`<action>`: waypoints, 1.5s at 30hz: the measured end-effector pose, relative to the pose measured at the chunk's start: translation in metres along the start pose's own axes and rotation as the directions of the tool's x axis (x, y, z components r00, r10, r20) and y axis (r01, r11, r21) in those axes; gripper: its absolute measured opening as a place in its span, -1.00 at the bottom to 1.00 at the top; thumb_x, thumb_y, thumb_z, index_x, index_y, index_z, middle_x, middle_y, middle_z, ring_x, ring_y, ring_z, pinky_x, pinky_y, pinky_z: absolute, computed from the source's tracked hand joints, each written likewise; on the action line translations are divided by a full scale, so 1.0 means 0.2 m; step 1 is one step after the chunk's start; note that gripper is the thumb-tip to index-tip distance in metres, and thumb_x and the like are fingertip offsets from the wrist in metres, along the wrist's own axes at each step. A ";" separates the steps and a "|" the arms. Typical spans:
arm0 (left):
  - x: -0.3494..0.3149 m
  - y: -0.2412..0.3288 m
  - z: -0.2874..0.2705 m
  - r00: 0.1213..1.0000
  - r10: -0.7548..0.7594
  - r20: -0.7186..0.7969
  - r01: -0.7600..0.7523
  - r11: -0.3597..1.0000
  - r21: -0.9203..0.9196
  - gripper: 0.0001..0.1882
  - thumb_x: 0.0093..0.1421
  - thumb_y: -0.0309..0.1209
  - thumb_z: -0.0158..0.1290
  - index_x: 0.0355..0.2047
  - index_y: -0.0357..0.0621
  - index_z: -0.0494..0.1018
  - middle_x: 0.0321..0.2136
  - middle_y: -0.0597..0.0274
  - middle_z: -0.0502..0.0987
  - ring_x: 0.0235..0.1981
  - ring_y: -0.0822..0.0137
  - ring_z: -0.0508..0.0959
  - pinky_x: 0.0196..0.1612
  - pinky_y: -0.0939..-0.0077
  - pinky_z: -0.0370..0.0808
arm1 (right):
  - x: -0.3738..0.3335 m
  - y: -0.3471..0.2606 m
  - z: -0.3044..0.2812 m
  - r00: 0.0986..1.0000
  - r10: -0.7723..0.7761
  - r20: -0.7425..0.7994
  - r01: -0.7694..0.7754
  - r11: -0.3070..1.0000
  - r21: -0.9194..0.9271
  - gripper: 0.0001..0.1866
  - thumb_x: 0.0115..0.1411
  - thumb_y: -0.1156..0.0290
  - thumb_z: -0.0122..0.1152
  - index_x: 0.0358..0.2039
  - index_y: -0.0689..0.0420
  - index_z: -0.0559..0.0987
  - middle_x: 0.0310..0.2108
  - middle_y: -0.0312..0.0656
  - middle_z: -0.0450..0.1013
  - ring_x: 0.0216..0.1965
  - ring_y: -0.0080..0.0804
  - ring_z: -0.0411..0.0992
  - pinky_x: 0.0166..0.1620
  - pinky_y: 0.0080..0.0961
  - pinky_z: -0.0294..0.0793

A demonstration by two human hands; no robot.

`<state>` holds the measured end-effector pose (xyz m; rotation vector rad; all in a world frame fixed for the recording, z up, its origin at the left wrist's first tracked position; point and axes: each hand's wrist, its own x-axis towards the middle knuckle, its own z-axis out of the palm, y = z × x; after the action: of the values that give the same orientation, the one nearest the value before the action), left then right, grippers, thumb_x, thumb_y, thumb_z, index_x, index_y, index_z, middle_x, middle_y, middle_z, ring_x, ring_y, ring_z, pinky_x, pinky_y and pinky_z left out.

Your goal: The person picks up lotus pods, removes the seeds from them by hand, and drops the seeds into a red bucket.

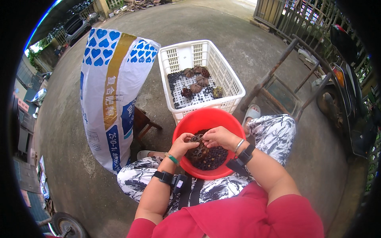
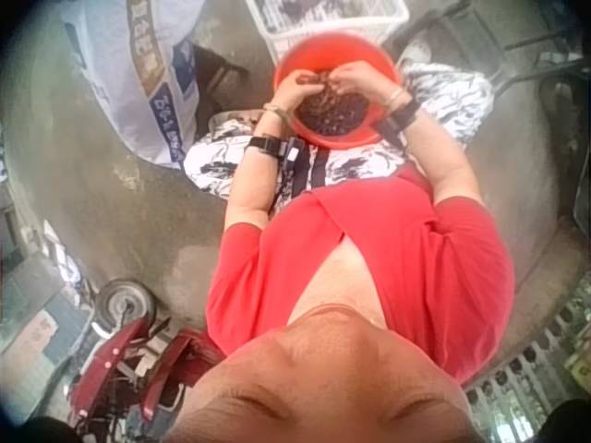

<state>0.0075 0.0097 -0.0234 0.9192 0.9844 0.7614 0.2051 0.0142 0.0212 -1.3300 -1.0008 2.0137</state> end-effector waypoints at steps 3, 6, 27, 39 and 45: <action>0.01 0.00 -0.01 0.998 -0.003 -0.067 0.005 0.999 0.034 -0.64 -0.15 -0.53 0.21 -0.31 -0.16 0.35 -0.42 0.29 0.44 -0.35 0.46 0.43 -0.25 0.63 0.37 | 0.01 0.02 -0.04 1.000 0.018 0.010 -0.018 0.999 0.050 -0.81 0.08 0.41 0.08 -0.37 0.29 0.48 -0.42 -0.18 0.42 -0.39 -0.51 0.42 -0.32 -0.65 0.47; 0.04 -0.04 -0.03 0.995 -0.002 -0.100 0.004 1.000 0.027 -0.65 -0.17 -0.52 0.22 -0.34 -0.15 0.35 -0.45 0.31 0.43 -0.40 0.47 0.44 -0.29 0.64 0.38 | 0.03 0.05 -0.11 0.998 0.000 -0.058 0.006 0.994 0.105 -0.82 0.05 0.43 0.09 -0.35 0.27 0.48 -0.39 -0.18 0.42 -0.36 -0.48 0.41 -0.28 -0.59 0.45; 0.02 -0.06 -0.01 0.998 0.056 -0.002 -0.054 0.968 0.246 -0.75 -0.18 -0.44 0.25 -0.47 -0.21 0.46 -0.53 0.36 0.49 -0.49 0.56 0.43 -0.38 0.68 0.37 | 0.00 0.02 0.08 0.988 -0.156 -0.012 0.124 0.826 -0.550 -0.81 -0.03 0.38 0.14 -0.47 0.26 0.53 -0.56 -0.17 0.47 -0.49 -0.46 0.46 -0.39 -0.59 0.44; -0.02 0.07 0.02 0.998 0.063 -0.030 -0.067 0.990 -0.124 -0.63 0.06 -0.30 0.09 -0.15 -0.23 0.36 -0.26 0.29 0.46 -0.22 0.49 0.42 -0.15 0.59 0.34 | 0.04 0.02 0.01 0.975 -0.205 0.084 0.222 0.909 -0.352 -0.60 0.02 0.32 0.20 -0.17 0.28 0.41 -0.35 -0.26 0.44 -0.33 -0.54 0.39 -0.27 -0.62 0.38; -0.07 0.09 0.00 0.999 -0.043 -0.024 0.037 0.981 -0.191 -0.62 0.03 -0.39 0.11 -0.13 -0.21 0.33 -0.26 0.27 0.46 -0.24 0.43 0.46 -0.17 0.52 0.39 | 0.00 -0.01 0.07 0.965 -0.230 -0.125 0.225 0.973 -0.053 -0.70 0.07 0.32 0.16 -0.27 0.27 0.45 -0.40 -0.25 0.44 -0.42 -0.58 0.41 -0.37 -0.67 0.40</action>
<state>0.0011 0.0051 -0.0031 0.7227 0.9341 0.8210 0.1930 0.0112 0.0255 -1.2838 -1.0834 1.7231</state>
